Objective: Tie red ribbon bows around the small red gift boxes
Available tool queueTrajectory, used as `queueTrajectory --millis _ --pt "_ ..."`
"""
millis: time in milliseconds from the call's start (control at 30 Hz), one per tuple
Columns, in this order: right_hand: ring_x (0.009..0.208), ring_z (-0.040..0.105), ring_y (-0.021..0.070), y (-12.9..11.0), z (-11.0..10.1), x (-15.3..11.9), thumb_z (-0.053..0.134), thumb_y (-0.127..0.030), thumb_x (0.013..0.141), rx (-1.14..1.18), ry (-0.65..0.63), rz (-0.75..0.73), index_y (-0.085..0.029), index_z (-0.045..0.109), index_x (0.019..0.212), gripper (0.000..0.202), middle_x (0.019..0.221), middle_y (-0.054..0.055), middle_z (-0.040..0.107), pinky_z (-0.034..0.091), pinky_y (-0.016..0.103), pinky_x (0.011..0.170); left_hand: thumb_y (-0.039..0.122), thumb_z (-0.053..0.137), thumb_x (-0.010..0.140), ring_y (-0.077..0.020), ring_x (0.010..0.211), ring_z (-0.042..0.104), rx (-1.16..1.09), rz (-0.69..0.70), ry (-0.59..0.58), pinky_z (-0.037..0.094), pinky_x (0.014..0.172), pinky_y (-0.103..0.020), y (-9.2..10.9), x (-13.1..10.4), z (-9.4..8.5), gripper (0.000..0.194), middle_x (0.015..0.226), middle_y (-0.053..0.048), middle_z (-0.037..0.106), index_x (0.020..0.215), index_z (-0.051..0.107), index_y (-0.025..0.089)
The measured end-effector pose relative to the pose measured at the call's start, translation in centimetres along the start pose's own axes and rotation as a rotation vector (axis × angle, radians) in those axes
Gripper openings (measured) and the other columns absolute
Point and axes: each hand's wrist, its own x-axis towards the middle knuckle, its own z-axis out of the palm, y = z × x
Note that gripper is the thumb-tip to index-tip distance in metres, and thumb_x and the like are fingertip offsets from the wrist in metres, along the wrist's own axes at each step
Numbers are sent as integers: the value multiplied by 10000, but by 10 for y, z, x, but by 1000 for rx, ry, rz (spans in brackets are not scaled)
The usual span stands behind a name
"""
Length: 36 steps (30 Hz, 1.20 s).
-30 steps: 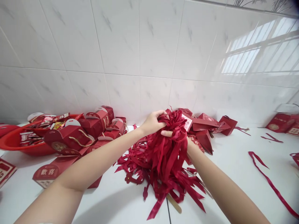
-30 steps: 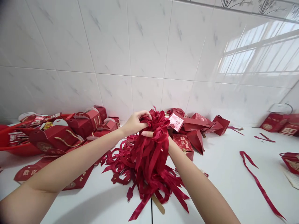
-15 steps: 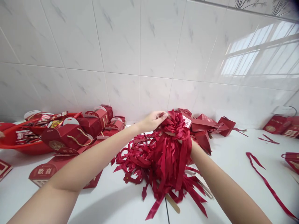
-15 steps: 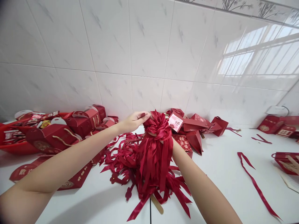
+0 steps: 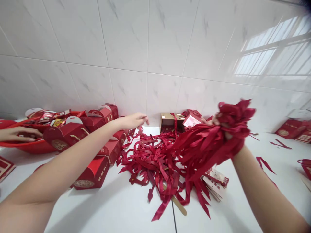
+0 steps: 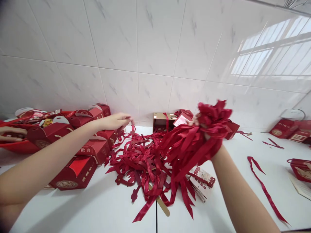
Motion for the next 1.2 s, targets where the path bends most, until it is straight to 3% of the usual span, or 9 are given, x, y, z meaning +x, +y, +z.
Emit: queueTrajectory --millis 167,267,467,533,633,733,900,1067,1200 --pt "506 193 115 -32 -50 20 765 -466 572 183 98 -111 -225 275 621 548 606 -58 172 253 282 532 227 663 591 -120 452 469 212 -115 -346 376 470 -219 -47 -9 26 112 498 0 548 548 591 152" --pt "490 122 106 -46 -64 24 782 -471 573 205 114 -87 -206 206 588 634 578 -65 111 154 288 507 163 751 415 -163 509 519 284 -121 -428 424 517 -261 -60 2 49 245 583 -24 601 643 659 158" --pt "470 110 112 -54 -44 8 717 -396 675 186 127 -55 -213 232 631 520 561 -57 108 90 296 496 247 724 571 -262 1013 552 261 87 -367 453 808 -305 -52 39 119 631 1149 -88 590 1183 572 245" --pt "475 118 116 -53 -36 2 680 -346 722 229 112 -37 -209 234 635 474 570 -53 101 95 294 493 171 722 570 -243 971 573 246 146 -365 454 790 -286 -51 45 143 563 1105 -69 617 1117 614 244" --pt "481 97 113 -52 -33 -4 694 -298 713 304 81 -36 -199 229 630 483 576 -53 86 95 290 493 98 671 628 -181 727 599 239 177 -355 460 677 -273 -57 50 159 213 820 -41 668 825 681 179" --pt "471 84 110 -54 -36 -4 721 -316 703 316 79 15 -201 221 614 520 575 -57 54 113 290 483 96 608 715 -125 599 558 216 188 -285 448 638 -263 -61 52 143 71 655 -6 641 715 662 141" --pt "463 75 108 -57 -37 2 697 -404 749 303 62 68 -209 214 597 543 550 -66 61 131 283 457 62 547 652 -105 592 556 138 217 -96 401 612 -205 -46 57 67 207 640 9 685 706 717 166" --pt "457 181 91 -53 -20 6 698 -401 754 362 -78 81 -204 279 584 493 526 -68 183 218 256 445 84 539 651 -89 545 538 97 234 44 372 548 -194 0 50 -8 201 586 32 650 699 720 158" --pt "634 495 141 -43 9 5 669 -454 743 323 -159 166 -226 477 703 301 707 -14 501 427 281 557 107 568 661 -86 503 530 -34 304 55 392 524 -208 50 39 -30 136 538 30 609 671 701 131"
